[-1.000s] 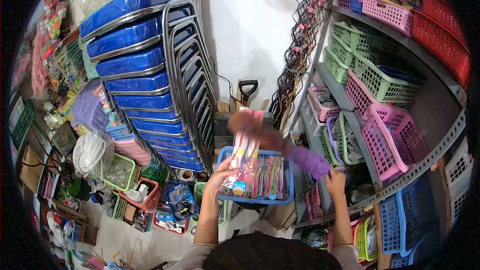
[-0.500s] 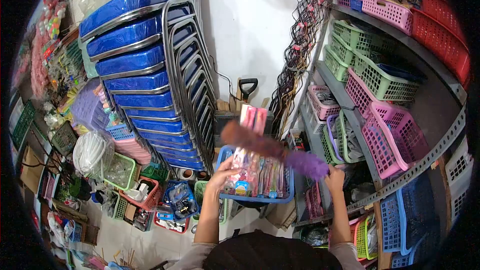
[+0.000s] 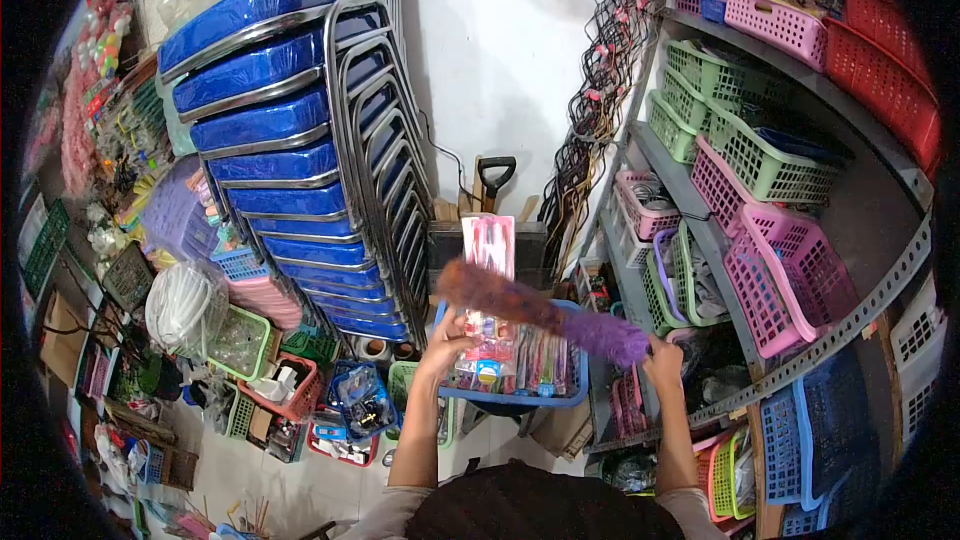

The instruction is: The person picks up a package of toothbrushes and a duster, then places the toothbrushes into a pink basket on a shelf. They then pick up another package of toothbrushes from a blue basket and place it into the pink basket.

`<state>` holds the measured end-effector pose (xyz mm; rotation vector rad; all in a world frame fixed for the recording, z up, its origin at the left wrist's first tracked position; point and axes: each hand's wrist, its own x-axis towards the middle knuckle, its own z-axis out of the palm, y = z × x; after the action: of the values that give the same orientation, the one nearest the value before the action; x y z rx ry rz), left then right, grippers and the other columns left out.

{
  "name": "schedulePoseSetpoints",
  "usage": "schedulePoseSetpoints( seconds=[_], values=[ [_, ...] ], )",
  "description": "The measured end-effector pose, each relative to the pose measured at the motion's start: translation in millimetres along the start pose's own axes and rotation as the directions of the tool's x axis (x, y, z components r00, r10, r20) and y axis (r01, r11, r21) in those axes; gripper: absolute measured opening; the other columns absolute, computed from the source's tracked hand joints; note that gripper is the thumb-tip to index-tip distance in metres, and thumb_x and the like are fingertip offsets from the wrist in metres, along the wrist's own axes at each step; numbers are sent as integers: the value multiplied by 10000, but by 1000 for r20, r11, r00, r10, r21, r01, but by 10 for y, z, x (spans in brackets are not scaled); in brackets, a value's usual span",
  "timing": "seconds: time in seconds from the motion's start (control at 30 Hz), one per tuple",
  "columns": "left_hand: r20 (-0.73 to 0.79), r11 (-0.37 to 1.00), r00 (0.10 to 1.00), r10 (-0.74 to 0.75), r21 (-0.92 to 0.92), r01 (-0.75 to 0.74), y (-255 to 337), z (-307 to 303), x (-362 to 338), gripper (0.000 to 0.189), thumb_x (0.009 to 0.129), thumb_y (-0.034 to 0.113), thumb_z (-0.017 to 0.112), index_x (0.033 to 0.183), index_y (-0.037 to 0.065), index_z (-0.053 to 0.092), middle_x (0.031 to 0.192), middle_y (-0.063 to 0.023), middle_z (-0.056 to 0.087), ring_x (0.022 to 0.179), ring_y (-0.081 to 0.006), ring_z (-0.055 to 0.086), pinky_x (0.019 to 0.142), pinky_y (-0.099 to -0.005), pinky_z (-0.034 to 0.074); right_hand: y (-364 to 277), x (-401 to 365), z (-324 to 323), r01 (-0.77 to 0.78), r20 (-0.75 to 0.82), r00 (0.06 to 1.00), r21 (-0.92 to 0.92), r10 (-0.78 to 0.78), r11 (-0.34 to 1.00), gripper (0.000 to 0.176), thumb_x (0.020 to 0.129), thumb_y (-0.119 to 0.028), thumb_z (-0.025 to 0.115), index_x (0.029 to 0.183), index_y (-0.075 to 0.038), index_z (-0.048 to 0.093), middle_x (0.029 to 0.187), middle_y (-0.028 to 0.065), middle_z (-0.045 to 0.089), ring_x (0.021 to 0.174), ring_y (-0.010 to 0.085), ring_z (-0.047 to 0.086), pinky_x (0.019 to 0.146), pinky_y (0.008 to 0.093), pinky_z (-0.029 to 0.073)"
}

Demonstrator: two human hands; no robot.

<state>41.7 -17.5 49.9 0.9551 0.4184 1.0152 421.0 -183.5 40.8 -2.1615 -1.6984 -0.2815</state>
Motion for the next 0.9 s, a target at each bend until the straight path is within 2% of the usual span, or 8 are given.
schedulePoseSetpoints(
  seconds=[0.23,0.37,0.43,0.47,0.5,0.57,0.73,0.9],
  values=[
    [72,1000,997,-26,-15,27,-107,79,51,734,671,-6,461,1373,108,277,1115,-132,564,796,-144,572,709,-234,452,-256,15,-30,-276,-151,942,160,300,948,250,650,-93,634,874,5,580,667,241,559,671,415,565,598,450,442],
    [-105,994,994,40,-97,-50,-35,293,18,616,806,341,496,1347,98,333,1149,-98,522,801,-140,514,581,-254,420,-155,-77,139,-259,-176,941,180,290,949,252,643,-83,678,864,20,615,652,215,571,614,383,565,550,422,443],
    [-104,900,994,-15,-434,-32,-94,258,38,602,827,427,509,1321,111,372,1142,-85,515,672,-109,484,488,-224,387,-143,-95,132,-214,-114,966,143,231,966,237,636,-75,670,845,22,614,642,220,565,619,392,562,550,433,442],
    [212,783,977,-14,-605,143,-223,-8,18,535,829,400,533,1258,101,424,1121,-77,512,547,-64,405,413,-171,317,-153,-102,119,-214,-115,966,143,231,966,237,636,-75,670,845,22,614,642,220,565,619,392,562,550,433,442],
    [214,784,977,-14,-605,143,-275,-15,32,535,829,400,533,1258,101,424,1121,-77,512,547,-64,405,413,-171,317,-197,-112,75,-191,-115,971,168,211,967,233,634,-82,670,831,23,603,654,225,567,628,396,563,554,437,441],
    [-60,796,971,-231,-585,153,-384,-21,63,441,834,326,546,1178,64,459,1074,-93,519,485,-32,343,368,-144,265,-237,-131,55,-170,-116,974,193,195,966,231,631,-89,670,817,24,592,666,229,569,637,400,564,558,441,440],
    [209,566,974,-92,-793,224,-357,104,32,404,825,306,548,1093,15,468,1021,-93,514,613,-115,445,480,-219,413,-257,-167,113,-105,-75,991,120,115,987,232,640,-122,670,824,-18,574,700,212,583,636,385,571,550,454,431],
    [272,630,955,116,-764,141,-299,223,-7,1016,386,601,796,1145,26,443,1062,-88,499,981,-229,503,912,-429,408,-302,-195,147,-146,-86,983,140,159,979,246,625,-107,649,848,-16,599,669,216,577,649,395,571,593,463,443]
  ],
)
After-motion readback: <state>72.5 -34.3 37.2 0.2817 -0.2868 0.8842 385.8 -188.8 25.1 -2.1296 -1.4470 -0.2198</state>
